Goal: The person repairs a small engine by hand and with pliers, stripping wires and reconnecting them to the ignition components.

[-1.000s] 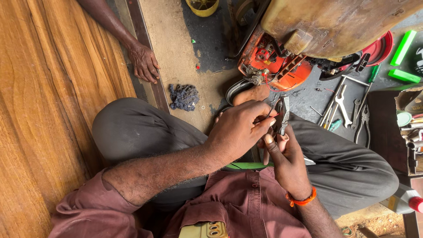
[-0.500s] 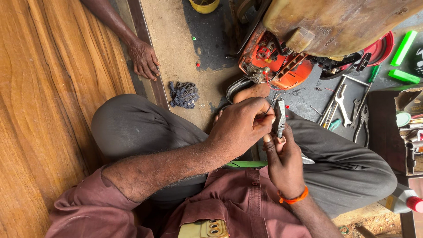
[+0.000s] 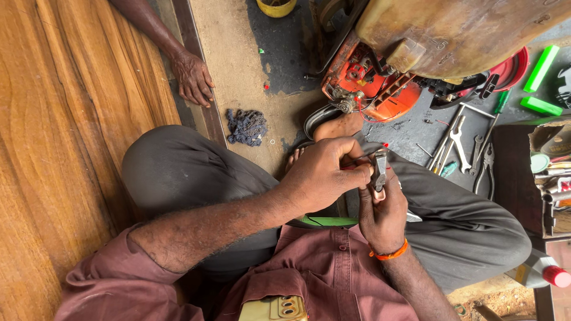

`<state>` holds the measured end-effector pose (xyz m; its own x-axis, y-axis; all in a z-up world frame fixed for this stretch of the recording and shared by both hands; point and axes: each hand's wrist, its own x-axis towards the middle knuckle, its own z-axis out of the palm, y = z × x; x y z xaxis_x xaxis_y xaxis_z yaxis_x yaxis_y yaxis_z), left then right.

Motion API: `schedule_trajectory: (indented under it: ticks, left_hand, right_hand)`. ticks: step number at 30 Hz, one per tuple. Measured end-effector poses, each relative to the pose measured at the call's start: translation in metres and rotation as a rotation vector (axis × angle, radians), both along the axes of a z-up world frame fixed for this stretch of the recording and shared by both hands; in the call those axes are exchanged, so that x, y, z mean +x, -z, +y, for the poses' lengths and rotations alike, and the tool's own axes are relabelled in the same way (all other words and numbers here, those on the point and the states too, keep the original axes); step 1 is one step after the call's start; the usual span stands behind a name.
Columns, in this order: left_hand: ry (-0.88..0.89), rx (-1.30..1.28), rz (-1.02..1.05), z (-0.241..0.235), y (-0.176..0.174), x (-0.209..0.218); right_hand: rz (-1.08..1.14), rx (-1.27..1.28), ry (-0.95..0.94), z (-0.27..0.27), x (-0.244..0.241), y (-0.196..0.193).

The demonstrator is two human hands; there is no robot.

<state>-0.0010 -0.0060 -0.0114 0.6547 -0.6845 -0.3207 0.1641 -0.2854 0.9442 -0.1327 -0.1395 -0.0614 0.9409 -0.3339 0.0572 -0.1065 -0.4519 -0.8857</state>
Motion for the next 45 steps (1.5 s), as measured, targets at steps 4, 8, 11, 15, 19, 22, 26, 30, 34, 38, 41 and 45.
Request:
schedule_trajectory:
  ticks: [4,8,11,15,19,22,26,30,34,38,41,45]
  left_hand:
    - [0.002,-0.224,0.272,0.0,0.012,0.0]
    - [0.102,-0.047,0.094,0.003,0.019,-0.001]
    - [0.179,-0.002,0.203,0.004,0.023,-0.007]
    - [0.121,0.01,0.774,0.013,0.03,-0.004]
    - [-0.011,0.029,0.819,0.005,0.022,-0.014]
    - [0.044,0.092,0.286,0.004,-0.002,-0.019]
    - [0.145,-0.18,-0.504,0.001,-0.017,-0.021]
    - [0.487,0.201,-0.262,0.004,-0.017,-0.019]
    - [0.645,0.207,-0.117,0.01,-0.02,-0.011]
    - [0.342,-0.408,0.172,0.003,-0.028,-0.031]
    - [0.142,-0.508,0.97,-0.002,-0.034,-0.041]
    - [0.146,-0.544,1.335,0.011,-0.033,-0.055]
  right_hand:
    - [0.178,0.176,0.033,-0.004,-0.012,0.013]
    - [0.064,0.655,-0.052,-0.007,-0.024,0.011]
    - [-0.099,0.648,0.047,-0.006,-0.028,0.012]
    - [-0.125,0.454,0.072,-0.013,-0.04,0.006]
    - [-0.054,0.208,-0.097,-0.021,-0.041,-0.005]
    - [-0.057,0.261,-0.142,-0.026,-0.036,-0.014]
    - [0.013,0.402,-0.184,-0.039,-0.039,-0.024]
    - [-0.046,0.566,-0.306,-0.051,-0.043,-0.027]
    - [-0.004,0.79,-0.481,-0.06,-0.059,-0.033]
    - [0.009,0.793,-0.559,-0.063,-0.076,-0.03]
    - [-0.028,1.025,-0.559,-0.064,-0.083,-0.027]
    - [-0.068,0.899,-0.592,-0.062,-0.078,-0.032]
